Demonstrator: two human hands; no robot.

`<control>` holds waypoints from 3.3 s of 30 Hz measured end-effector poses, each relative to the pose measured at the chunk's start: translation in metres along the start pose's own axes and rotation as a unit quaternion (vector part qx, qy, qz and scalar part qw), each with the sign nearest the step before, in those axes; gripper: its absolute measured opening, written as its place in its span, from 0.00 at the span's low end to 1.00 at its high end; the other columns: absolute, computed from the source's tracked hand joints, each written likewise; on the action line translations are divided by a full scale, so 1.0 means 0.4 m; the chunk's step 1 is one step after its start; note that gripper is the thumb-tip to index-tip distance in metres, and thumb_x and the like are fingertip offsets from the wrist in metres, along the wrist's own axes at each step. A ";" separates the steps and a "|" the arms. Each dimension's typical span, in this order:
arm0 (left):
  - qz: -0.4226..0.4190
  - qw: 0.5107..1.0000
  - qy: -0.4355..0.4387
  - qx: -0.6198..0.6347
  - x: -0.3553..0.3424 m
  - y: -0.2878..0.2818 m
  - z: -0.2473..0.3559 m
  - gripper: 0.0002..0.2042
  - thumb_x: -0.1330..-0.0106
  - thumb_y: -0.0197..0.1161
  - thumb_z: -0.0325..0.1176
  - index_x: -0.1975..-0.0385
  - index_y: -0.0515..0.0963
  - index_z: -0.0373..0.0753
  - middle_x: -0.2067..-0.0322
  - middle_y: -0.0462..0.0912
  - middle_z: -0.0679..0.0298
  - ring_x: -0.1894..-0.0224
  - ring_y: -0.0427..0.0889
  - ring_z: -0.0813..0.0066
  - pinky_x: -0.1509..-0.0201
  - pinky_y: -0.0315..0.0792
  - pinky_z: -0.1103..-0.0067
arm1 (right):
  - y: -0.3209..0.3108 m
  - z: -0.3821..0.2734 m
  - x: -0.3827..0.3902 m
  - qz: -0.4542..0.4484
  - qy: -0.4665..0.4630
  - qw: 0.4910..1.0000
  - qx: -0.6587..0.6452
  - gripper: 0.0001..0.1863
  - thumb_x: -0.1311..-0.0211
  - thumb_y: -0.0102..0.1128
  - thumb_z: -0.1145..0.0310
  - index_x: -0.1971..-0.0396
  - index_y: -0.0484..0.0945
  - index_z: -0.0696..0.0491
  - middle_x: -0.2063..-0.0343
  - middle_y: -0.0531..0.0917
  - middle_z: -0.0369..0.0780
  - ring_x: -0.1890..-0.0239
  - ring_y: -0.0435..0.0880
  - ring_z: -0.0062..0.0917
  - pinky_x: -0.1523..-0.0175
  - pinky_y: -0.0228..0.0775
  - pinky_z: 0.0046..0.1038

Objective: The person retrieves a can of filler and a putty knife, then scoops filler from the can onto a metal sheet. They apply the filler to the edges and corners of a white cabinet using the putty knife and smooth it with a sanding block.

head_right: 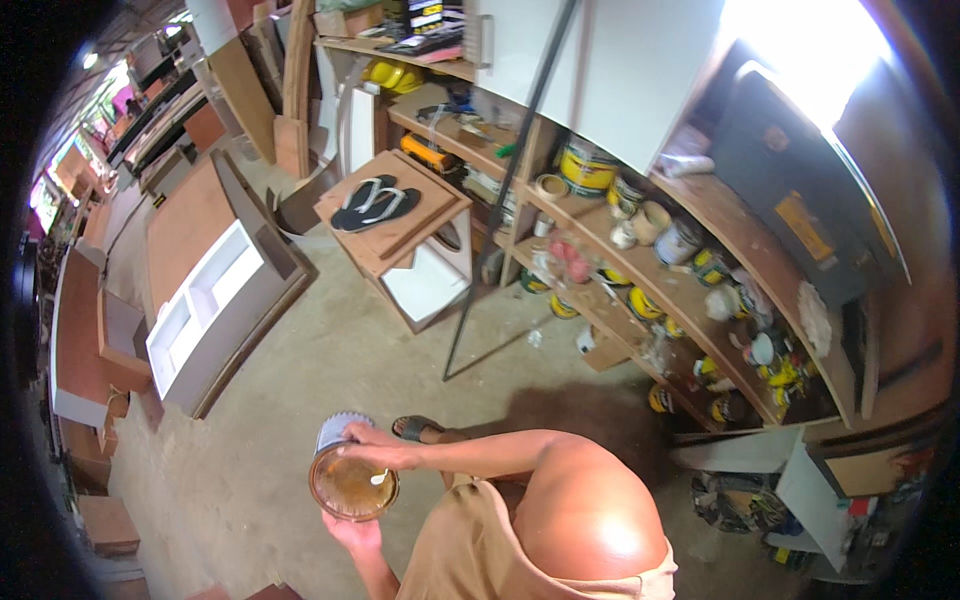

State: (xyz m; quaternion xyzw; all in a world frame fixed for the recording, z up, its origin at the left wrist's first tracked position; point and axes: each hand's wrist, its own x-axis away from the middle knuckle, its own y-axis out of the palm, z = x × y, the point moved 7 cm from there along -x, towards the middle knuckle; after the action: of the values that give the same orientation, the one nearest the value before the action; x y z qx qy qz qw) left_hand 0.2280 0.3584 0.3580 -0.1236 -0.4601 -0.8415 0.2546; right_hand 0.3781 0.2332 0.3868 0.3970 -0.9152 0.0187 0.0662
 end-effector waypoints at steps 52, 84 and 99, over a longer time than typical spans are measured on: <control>0.466 0.726 0.394 0.317 -0.748 -1.865 3.322 0.26 0.32 0.39 0.48 0.45 0.72 0.36 0.45 0.76 0.54 0.45 0.76 0.56 0.42 0.72 0.59 | 3.390 -0.343 -2.881 -0.676 0.168 0.716 -0.036 0.38 0.28 0.28 0.39 0.33 0.52 0.57 0.36 0.59 0.42 0.31 0.53 0.28 0.29 0.49 0.32; 0.182 0.965 0.099 0.159 -2.636 -3.052 5.792 0.25 0.30 0.35 0.43 0.43 0.70 0.34 0.44 0.75 0.55 0.42 0.74 0.60 0.35 0.66 0.66 | 4.626 -0.298 -5.578 -0.170 0.200 0.944 -0.198 0.35 0.30 0.35 0.37 0.41 0.63 0.54 0.43 0.69 0.40 0.38 0.65 0.27 0.32 0.54 0.32; 0.279 0.936 -0.019 0.214 -3.653 -3.955 5.703 0.24 0.28 0.35 0.45 0.44 0.71 0.36 0.44 0.76 0.57 0.43 0.74 0.60 0.37 0.67 0.65 | 4.733 0.639 -6.370 0.011 0.380 0.910 -0.162 0.48 0.38 0.37 0.29 0.37 0.61 0.60 0.36 0.64 0.46 0.34 0.63 0.33 0.29 0.52 0.33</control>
State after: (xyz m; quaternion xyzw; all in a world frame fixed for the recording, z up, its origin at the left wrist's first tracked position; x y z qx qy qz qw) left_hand 0.5373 3.4355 -0.1682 -0.2058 -0.5812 -0.6159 0.4904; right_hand 0.6930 3.3514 -0.1782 0.3335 -0.8155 0.0207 0.4725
